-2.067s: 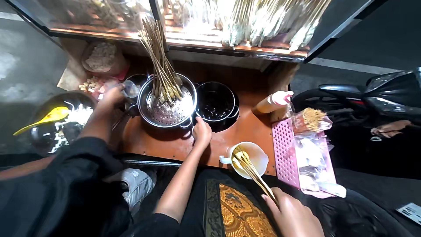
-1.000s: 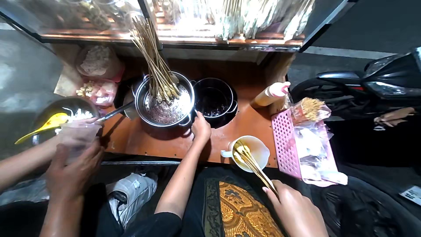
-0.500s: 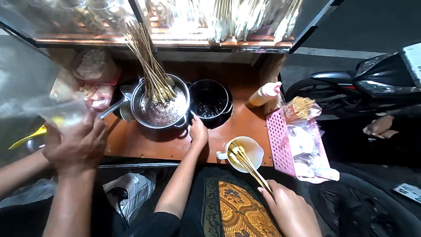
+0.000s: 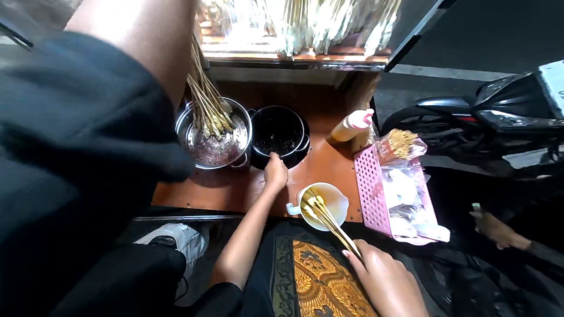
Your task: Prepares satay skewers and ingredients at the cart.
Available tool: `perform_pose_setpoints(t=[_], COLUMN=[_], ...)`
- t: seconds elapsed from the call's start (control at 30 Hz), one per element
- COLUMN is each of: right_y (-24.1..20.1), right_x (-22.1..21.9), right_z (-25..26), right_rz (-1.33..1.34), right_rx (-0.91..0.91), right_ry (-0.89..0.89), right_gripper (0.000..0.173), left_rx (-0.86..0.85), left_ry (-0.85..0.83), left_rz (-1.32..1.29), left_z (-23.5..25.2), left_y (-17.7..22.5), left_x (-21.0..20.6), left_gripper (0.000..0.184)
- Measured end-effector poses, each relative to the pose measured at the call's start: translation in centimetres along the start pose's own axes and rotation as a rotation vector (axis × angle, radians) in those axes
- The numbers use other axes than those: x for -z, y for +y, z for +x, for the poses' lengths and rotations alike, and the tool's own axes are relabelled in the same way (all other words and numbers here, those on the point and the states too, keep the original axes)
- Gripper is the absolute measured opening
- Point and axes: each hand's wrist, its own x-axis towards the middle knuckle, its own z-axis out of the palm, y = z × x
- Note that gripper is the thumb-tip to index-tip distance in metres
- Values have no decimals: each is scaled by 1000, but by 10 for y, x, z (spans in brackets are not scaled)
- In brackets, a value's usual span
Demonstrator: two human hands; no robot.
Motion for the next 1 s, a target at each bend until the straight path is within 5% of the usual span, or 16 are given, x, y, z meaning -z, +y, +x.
perform_pose_setpoints(t=[0.67, 1.0], right_y=[6, 5], right_x=[3, 1], right_z=[5, 3], right_rz=[-56, -65], right_rx=[44, 40], right_ry=[5, 17], right_gripper=[39, 38], left_rx=[150, 107], left_ry=[258, 210], left_rz=[253, 176], left_z=[-10, -10], left_y=[-16, -10], left_x=[8, 4], left_gripper=[46, 43])
